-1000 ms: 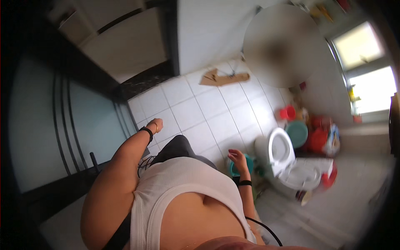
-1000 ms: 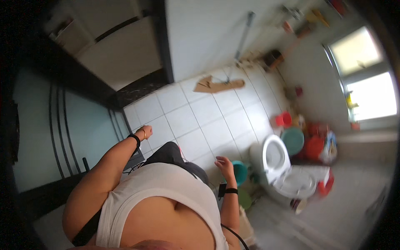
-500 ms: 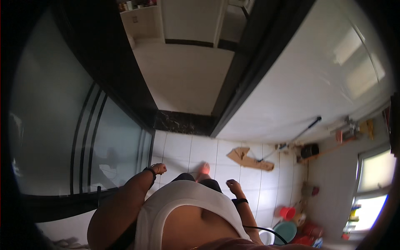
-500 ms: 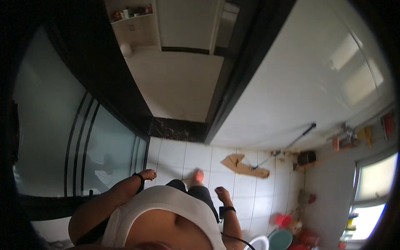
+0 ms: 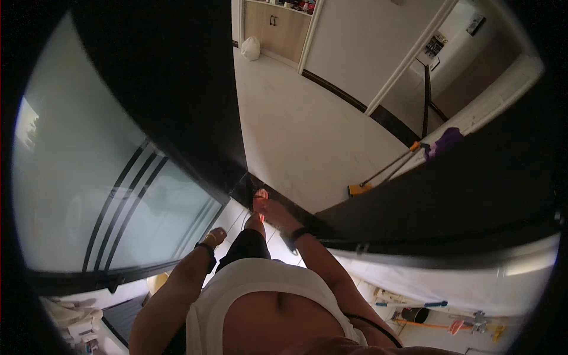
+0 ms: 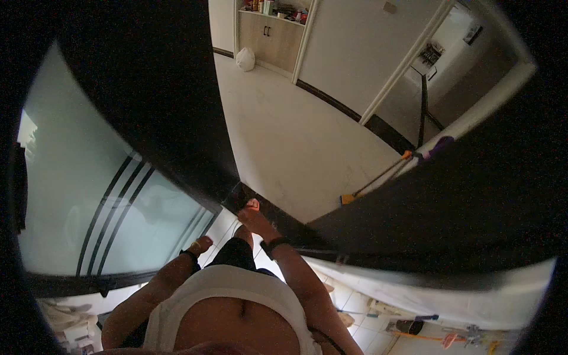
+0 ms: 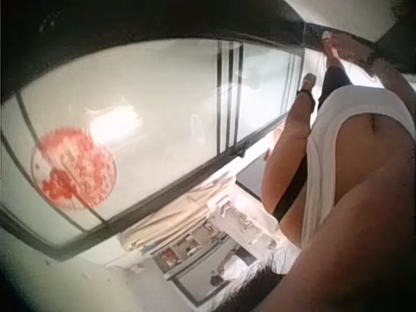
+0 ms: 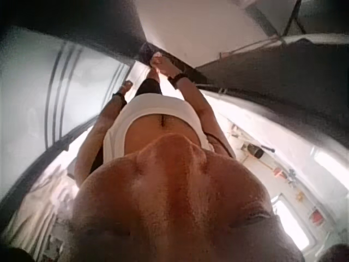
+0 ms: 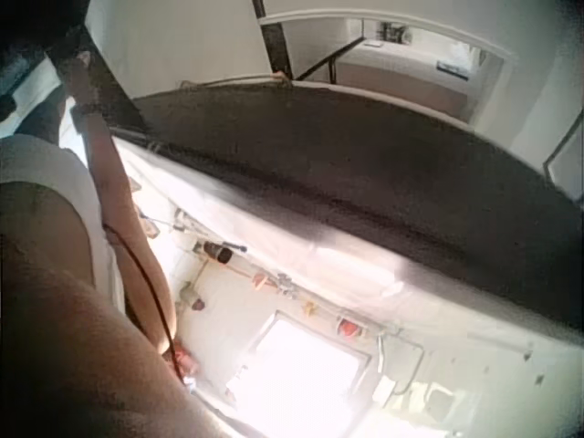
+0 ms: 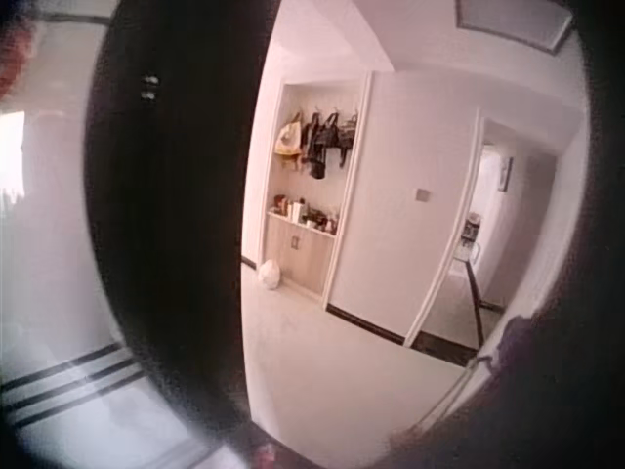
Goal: The person prepares steamed food in the kitchen, wipes down a counter with a cloth, washes the cloth in the bathroom sink, and then sweeps the hallway and living area floors using a broom and dustpan.
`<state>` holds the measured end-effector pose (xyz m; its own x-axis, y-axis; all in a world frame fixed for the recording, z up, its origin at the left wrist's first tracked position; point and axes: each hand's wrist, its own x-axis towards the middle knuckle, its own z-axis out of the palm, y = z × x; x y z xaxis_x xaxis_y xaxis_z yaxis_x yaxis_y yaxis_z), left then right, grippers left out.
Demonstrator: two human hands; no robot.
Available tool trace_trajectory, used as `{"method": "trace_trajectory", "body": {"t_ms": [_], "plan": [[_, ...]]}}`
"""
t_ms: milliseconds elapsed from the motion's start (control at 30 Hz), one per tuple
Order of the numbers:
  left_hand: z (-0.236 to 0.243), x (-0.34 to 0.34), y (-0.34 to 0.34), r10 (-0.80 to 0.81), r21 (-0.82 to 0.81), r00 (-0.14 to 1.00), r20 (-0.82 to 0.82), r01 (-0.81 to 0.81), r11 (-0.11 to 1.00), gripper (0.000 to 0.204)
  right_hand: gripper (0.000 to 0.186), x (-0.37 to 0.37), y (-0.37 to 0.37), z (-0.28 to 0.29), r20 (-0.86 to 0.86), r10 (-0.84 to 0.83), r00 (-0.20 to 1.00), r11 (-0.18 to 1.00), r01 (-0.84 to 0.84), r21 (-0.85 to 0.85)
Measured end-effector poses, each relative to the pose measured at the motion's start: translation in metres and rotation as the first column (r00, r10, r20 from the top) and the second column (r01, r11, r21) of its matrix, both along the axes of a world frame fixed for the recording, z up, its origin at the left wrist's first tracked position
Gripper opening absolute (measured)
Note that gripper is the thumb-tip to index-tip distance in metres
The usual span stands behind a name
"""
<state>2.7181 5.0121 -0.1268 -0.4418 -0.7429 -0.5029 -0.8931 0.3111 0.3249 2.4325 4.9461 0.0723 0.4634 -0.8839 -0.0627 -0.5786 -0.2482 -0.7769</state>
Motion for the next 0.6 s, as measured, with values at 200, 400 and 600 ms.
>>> {"method": "trace_trajectory", "body": {"t_ms": [200, 400, 600], "plan": [[-0.191, 0.076, -0.045, 0.306, -0.185, 0.949, -0.073, -0.314, 0.931, 0.033, 0.025, 0.033, -0.149, 0.171, 0.685, 0.2, 0.701, 0.831, -0.491, 0.26], [0.092, -0.1, -0.338, 0.252, 0.141, 0.951, -0.181, -0.228, 0.963, 0.022, 0.034, -0.038, -0.211, 0.349, 0.645, 0.739, 0.194, 0.619, -0.572, -0.538], [0.095, -0.199, -0.485, 0.144, 0.166, 0.902, -0.406, -0.081, 0.983, 0.023, 0.028, -0.134, -0.27, 0.39, 0.603, 0.698, 0.387, 0.656, -0.683, -0.321]]}}
